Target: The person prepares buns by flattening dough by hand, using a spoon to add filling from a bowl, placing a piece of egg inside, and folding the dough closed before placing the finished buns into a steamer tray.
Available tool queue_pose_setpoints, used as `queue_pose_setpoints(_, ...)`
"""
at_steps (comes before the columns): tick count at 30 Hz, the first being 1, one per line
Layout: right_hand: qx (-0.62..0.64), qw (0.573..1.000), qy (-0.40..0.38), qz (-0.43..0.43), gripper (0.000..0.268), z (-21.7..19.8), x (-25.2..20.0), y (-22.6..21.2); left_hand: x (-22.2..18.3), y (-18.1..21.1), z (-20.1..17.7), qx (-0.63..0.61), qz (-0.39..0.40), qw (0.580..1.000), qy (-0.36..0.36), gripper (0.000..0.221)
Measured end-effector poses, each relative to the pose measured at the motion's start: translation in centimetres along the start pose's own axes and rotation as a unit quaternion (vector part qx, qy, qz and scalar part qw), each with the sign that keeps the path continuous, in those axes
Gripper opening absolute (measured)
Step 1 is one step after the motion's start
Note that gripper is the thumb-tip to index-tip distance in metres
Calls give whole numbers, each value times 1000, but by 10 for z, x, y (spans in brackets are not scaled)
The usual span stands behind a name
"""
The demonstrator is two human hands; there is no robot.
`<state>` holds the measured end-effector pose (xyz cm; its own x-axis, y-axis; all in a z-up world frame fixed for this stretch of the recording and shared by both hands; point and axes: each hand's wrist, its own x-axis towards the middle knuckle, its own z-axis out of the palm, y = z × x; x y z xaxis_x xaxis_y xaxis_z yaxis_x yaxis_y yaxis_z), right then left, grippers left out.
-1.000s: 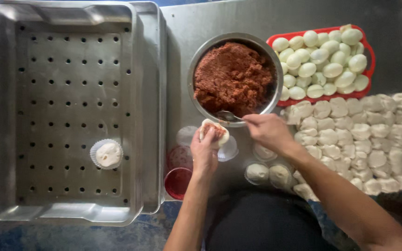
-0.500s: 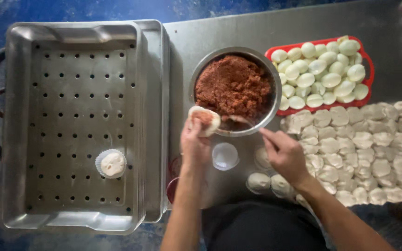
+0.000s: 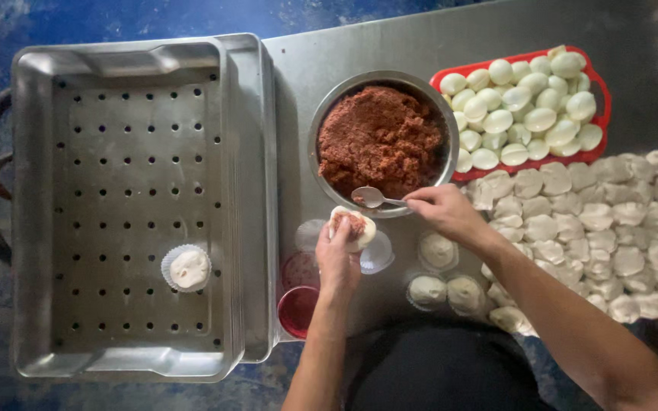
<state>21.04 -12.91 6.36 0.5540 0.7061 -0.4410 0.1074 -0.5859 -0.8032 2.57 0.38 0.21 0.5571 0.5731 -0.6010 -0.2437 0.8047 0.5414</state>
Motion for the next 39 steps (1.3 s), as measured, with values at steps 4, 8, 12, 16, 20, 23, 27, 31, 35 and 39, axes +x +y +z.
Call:
queue_pose_setpoints(4,16,999,21,-25,29,-3,-27,-8,-5,9,6,-4,-45,998,-37,27)
queue_pose_setpoints(8,-43,989,71,-124,34,25,-60,-16,-1,29,28,-88,10,987,-134,30)
queue_pose_setpoints(12,-25,971,212,-111,28,25,-78,-9,10,36,34,-84,54,981,-167,23)
queue_pose_setpoints(16,-39,957,252,-141,26,17,-70,-8,18,30,23,-46,23,994,-98,23)
queue_pose_setpoints(20,5,981,182,-65,35,4,-31,-12,20,17,21,-37,38,989,-140,24)
queue_pose_setpoints(23,206,967,150,1,49,-21,-22,4,6,11,17,18,34,991,-131,27)
queue_pose_setpoints(27,139,953,267,34,39,-40,-34,40,-16,26,8,21,-31,996,-76,31)
queue_pose_setpoints(31,67,971,226,27,42,-8,-23,91,-30,23,0,42,-58,994,-78,31)
queue_pose_setpoints(35,-312,902,276,-114,52,33,23,123,-34,7,-1,67,-54,991,-101,31)
queue_pose_setpoints(39,-345,910,213,-86,53,44,35,116,-41,3,-1,71,-55,990,-111,32)
